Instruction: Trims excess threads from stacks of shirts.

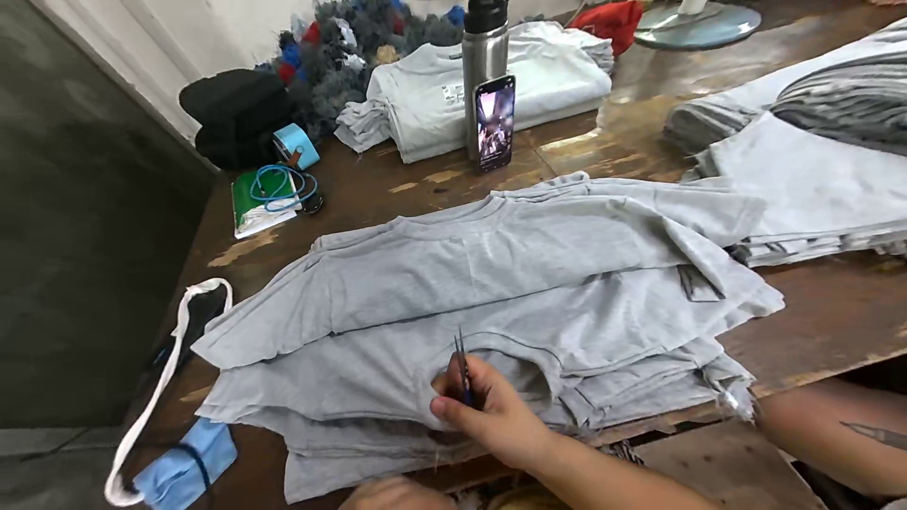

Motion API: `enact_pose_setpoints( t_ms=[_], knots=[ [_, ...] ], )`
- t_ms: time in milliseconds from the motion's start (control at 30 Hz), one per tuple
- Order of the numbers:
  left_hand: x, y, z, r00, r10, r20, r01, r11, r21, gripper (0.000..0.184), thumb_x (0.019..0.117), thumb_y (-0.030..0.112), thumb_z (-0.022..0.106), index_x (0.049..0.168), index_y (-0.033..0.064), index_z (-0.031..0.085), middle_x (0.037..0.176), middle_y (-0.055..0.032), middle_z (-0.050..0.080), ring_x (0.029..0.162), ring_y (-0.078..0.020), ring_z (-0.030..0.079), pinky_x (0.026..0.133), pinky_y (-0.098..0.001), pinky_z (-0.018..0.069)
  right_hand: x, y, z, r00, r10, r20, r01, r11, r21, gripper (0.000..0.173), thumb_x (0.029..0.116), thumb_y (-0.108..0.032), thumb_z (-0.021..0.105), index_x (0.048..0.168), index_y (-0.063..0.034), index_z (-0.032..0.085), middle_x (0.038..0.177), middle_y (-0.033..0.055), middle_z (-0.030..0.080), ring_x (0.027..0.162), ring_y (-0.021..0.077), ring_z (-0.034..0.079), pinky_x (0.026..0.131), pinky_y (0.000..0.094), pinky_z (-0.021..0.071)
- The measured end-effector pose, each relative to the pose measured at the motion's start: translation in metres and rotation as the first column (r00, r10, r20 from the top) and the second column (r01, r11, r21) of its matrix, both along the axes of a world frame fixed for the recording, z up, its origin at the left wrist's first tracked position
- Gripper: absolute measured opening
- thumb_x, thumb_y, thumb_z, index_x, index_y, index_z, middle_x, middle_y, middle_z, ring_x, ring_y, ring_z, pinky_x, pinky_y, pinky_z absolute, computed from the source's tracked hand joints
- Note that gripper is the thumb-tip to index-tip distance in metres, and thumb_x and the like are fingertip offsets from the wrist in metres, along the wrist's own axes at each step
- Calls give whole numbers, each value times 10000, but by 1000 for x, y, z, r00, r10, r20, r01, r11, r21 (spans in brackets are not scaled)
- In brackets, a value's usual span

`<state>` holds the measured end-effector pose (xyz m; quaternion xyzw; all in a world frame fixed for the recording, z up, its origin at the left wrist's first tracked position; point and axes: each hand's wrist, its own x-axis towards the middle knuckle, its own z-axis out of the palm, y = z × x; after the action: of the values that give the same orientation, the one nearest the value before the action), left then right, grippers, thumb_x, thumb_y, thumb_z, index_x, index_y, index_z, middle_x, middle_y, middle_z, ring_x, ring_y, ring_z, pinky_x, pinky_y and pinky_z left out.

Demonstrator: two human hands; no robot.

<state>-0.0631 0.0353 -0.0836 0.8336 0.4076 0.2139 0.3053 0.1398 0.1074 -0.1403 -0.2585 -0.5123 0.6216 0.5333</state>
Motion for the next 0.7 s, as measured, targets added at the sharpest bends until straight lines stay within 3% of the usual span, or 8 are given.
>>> enact_pose_setpoints(
  t_ms=[100, 167, 267, 367, 467, 567, 633, 700],
  knots=[
    [17, 9, -2, 936, 321, -146, -296, 940, 169, 501, 905, 532, 674, 963, 41, 756, 894, -86, 755, 849, -236, 722, 771, -469, 575, 3, 0, -1, 998, 18, -53, -21, 998, -54, 163, 949, -45, 632, 968, -117, 487, 817, -70, 609, 666, -27, 535, 592, 146, 428],
    [33, 16, -9, 881, 441, -173, -390, 883, 262, 633, 883, 645, 603, 923, 25, 723, 822, -80, 717, 763, -235, 696, 690, -464, 561, 4, -1, -1, 997, 19, -70, -23, 998, -62, 165, 948, -35, 627, 973, -114, 485, 812, -65, 608, 665, -16, 546, 598, 155, 442],
    [55, 25, -30, 828, 554, -86, -481, 781, 398, 635, 995, 594, 447, 788, 27, 643, 647, -55, 572, 576, -177, 587, 547, -347, 510, 4, -1, -1, 996, -4, -91, -5, 995, -95, 175, 945, -39, 643, 974, -111, 486, 816, -65, 613, 671, -13, 570, 602, 156, 474],
    [62, 31, -45, 813, 582, 11, -510, 704, 494, 621, 1074, 492, 322, 691, 62, 555, 579, -52, 484, 530, -159, 536, 514, -301, 465, 4, -1, -3, 991, -5, -131, -9, 995, -102, 182, 943, -37, 649, 971, -116, 487, 823, -61, 621, 681, 3, 589, 611, 172, 494],
    [55, 32, -49, 843, 532, 71, -489, 706, 512, 593, 1089, 421, 302, 696, 61, 564, 583, -70, 530, 567, -165, 581, 568, -296, 491, 4, -2, -3, 993, -2, -120, -8, 996, -85, 173, 947, -37, 637, 975, -118, 487, 821, -66, 622, 675, 2, 595, 616, 175, 507],
    [47, 30, -50, 901, 401, 167, -430, 770, 472, 578, 1098, 437, 341, 688, 76, 528, 600, -50, 525, 602, -124, 576, 617, -244, 502, 5, -2, -4, 991, 3, -133, -16, 996, -90, 174, 948, -36, 641, 972, -124, 492, 826, -65, 631, 676, 5, 601, 616, 178, 511],
    [37, 24, -45, 969, 178, 171, -232, 893, 385, 511, 1072, 446, 458, 698, 117, 573, 641, -17, 573, 654, -107, 594, 705, -262, 506, 6, -2, -4, 988, 13, -151, -29, 994, -107, 177, 952, -35, 644, 976, -125, 494, 831, -62, 638, 686, 9, 609, 628, 182, 518],
    [26, 17, -33, 992, -62, 109, 39, 980, 197, 301, 969, 381, 664, 842, 117, 735, 753, -18, 693, 741, -121, 643, 808, -323, 474, 7, -2, -4, 987, 19, -161, -39, 992, -123, 168, 953, -32, 639, 975, -117, 496, 831, -52, 642, 688, 17, 613, 633, 189, 518]
  ],
)
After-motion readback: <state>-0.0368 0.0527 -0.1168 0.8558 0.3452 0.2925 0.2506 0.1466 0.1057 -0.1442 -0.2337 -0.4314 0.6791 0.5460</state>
